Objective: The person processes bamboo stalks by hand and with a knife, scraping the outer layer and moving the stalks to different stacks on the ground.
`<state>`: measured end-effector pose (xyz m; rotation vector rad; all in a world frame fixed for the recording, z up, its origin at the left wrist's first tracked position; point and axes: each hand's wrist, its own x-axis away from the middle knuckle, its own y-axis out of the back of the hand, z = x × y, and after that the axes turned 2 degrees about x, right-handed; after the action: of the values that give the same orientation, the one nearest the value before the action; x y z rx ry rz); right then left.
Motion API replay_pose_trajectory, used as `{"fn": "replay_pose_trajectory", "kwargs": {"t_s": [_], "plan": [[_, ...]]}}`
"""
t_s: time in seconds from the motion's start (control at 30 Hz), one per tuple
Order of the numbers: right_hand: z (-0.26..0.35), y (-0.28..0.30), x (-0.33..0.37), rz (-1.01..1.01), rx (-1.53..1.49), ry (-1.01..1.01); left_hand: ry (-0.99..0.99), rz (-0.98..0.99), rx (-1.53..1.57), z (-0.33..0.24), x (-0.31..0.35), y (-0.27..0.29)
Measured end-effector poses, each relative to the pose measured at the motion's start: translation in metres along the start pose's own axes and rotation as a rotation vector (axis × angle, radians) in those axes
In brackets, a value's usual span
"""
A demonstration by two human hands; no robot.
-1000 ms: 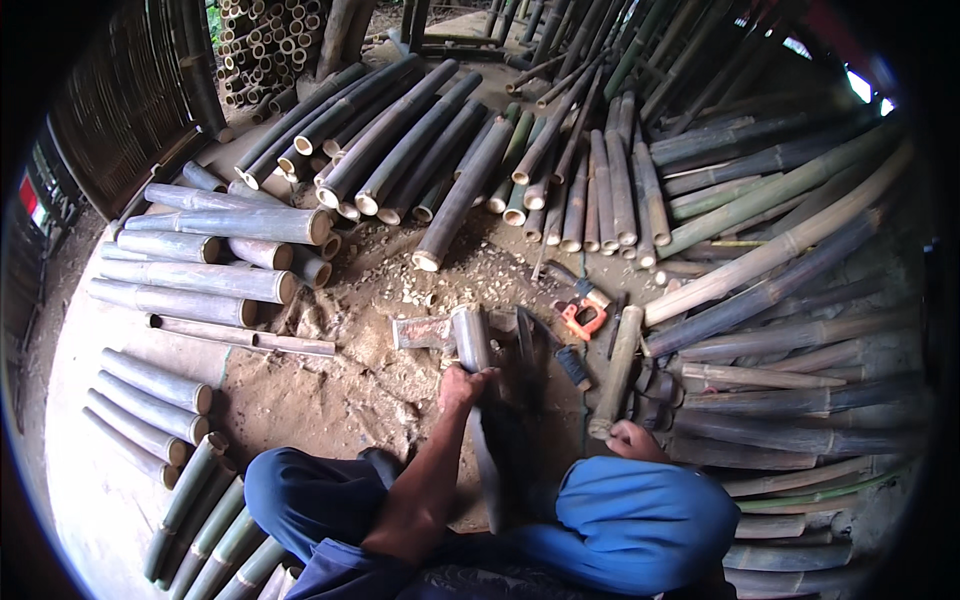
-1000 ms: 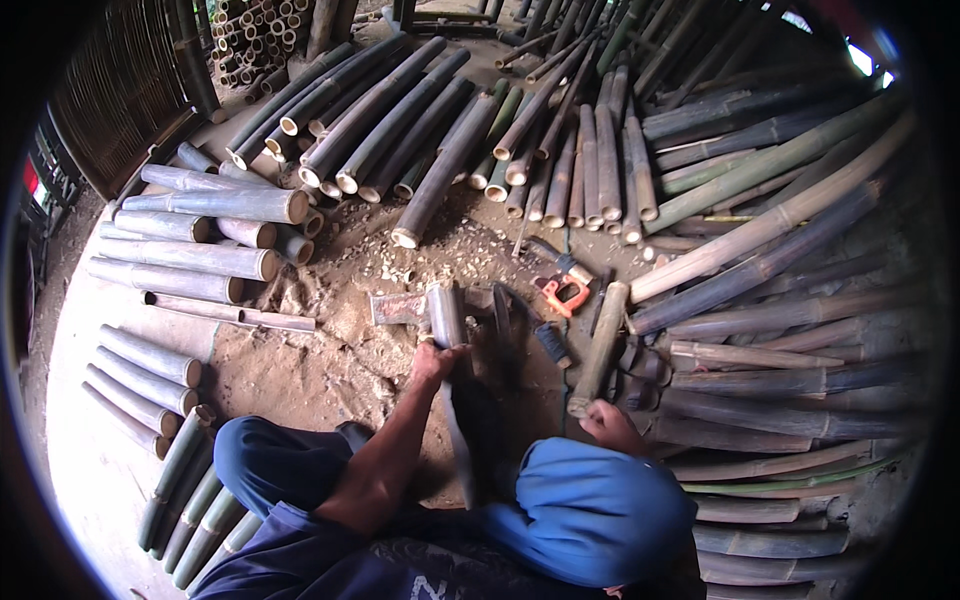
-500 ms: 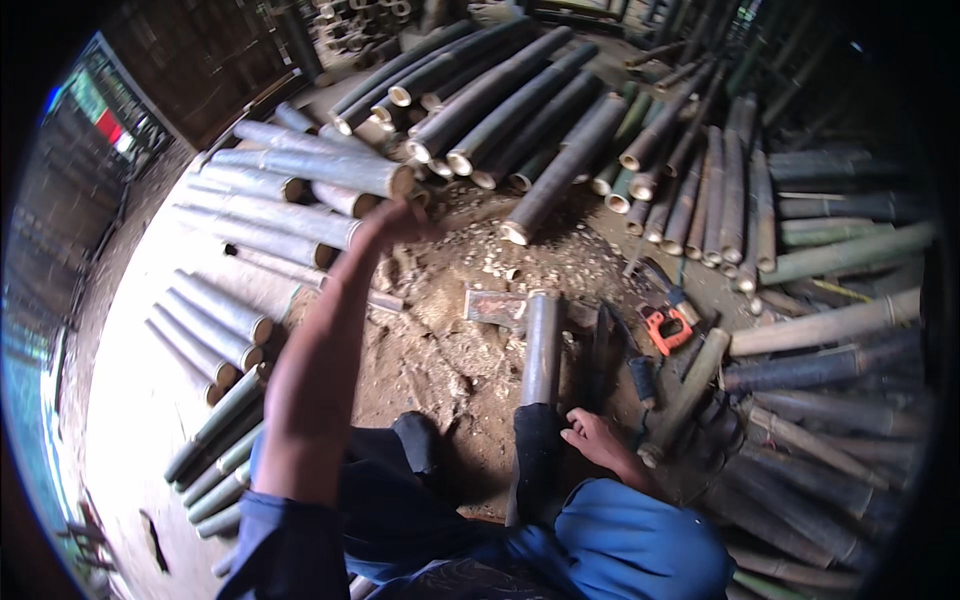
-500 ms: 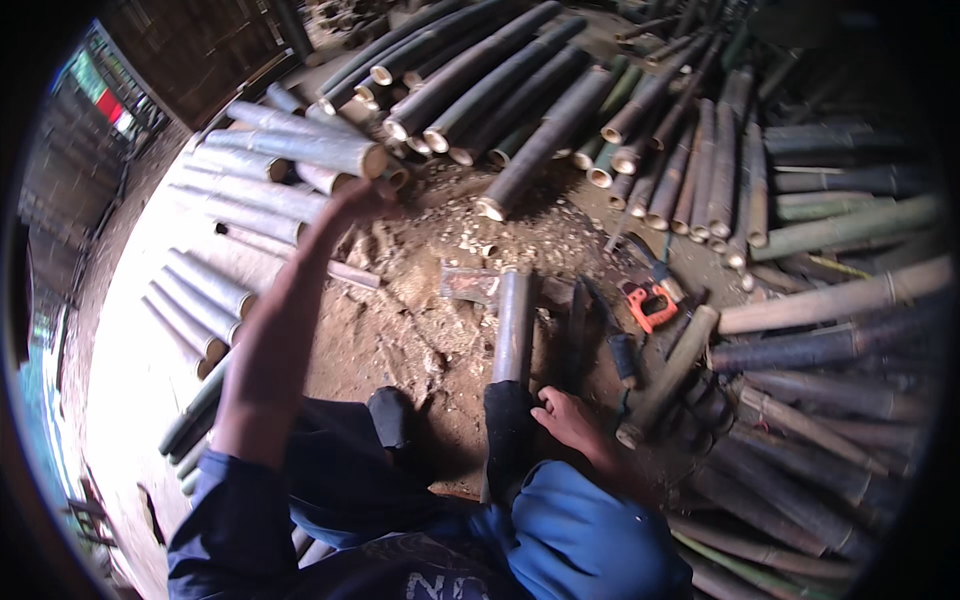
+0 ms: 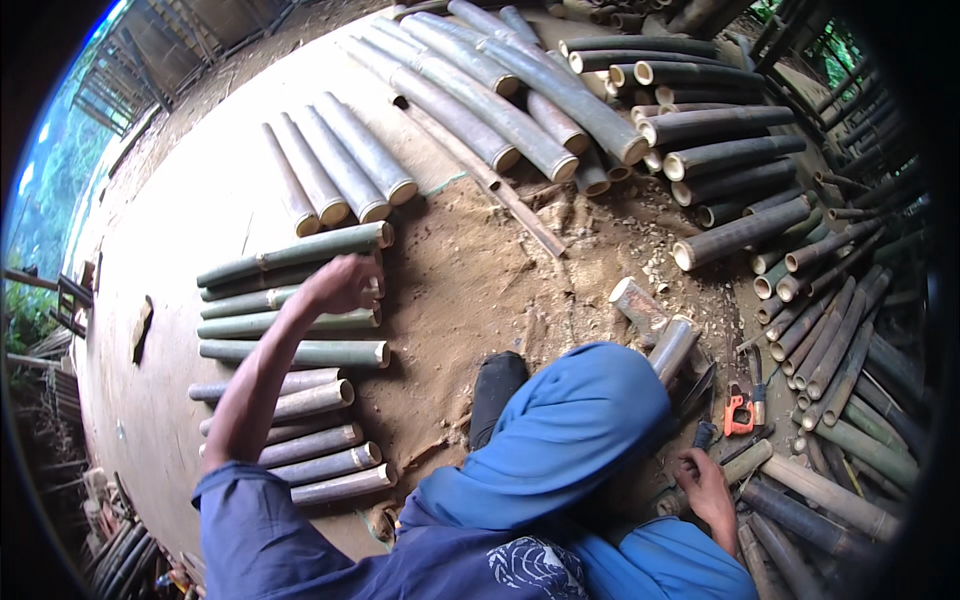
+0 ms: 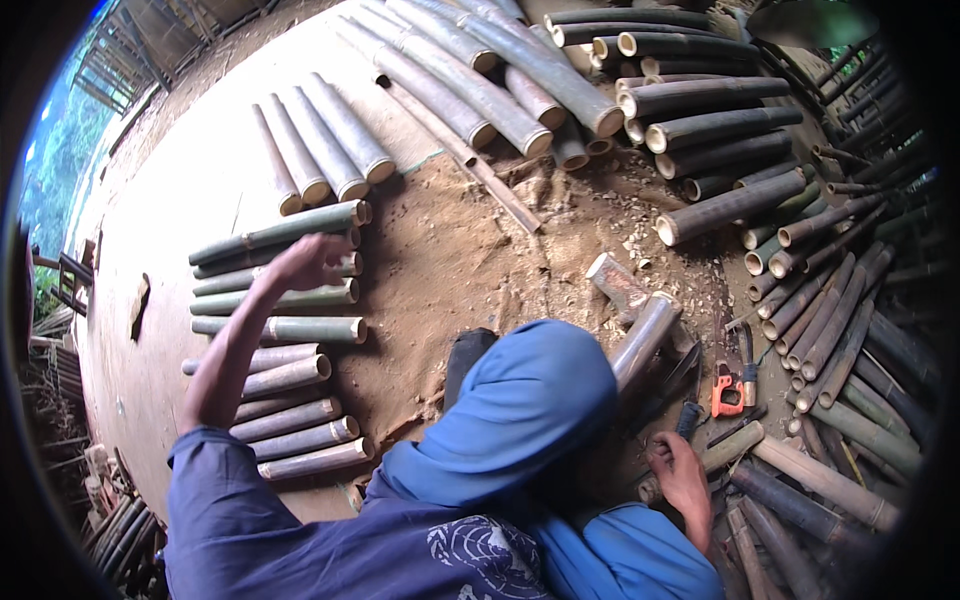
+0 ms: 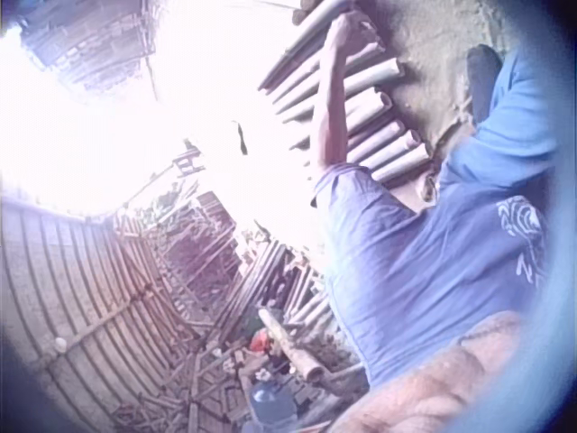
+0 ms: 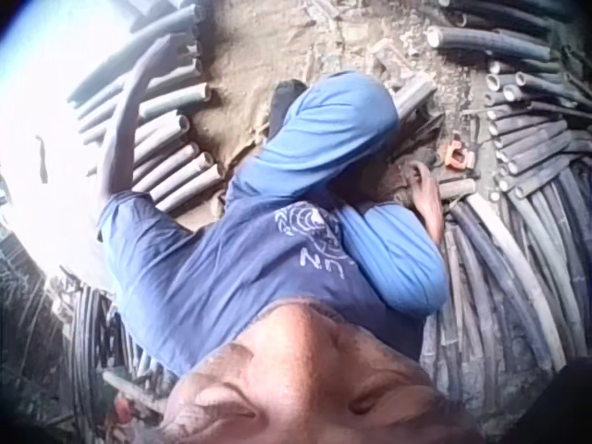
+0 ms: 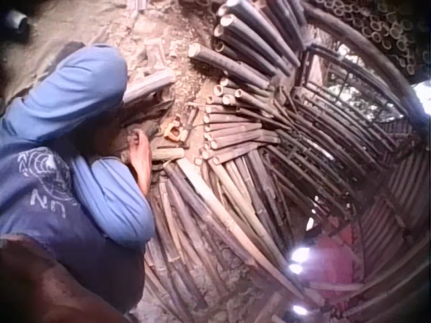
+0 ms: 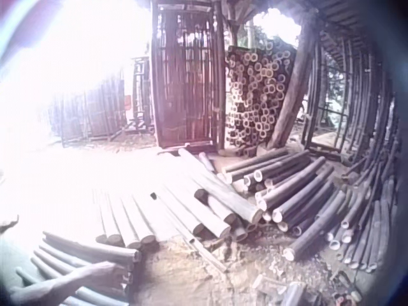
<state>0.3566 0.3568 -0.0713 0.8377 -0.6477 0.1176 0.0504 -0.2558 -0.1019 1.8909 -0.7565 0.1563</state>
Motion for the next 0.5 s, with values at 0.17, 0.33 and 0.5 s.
{"fn": "replay_pose_trajectory", "kwargs": {"t_s": [0.17,0.33,0.5], "plan": [[0.032,0.031,0.014,0.053,0.126,-0.022,0.317,-0.522,0.394,0.072,0.113,-0.094],[0.066,0.043,0.004,0.103,0.191,-0.012,0.986,-1.156,0.305,0.164,0.246,-0.169],[0.094,0.044,-0.01,0.169,0.267,0.06,1.963,-1.06,0.41,0.217,0.428,-0.306]]}}
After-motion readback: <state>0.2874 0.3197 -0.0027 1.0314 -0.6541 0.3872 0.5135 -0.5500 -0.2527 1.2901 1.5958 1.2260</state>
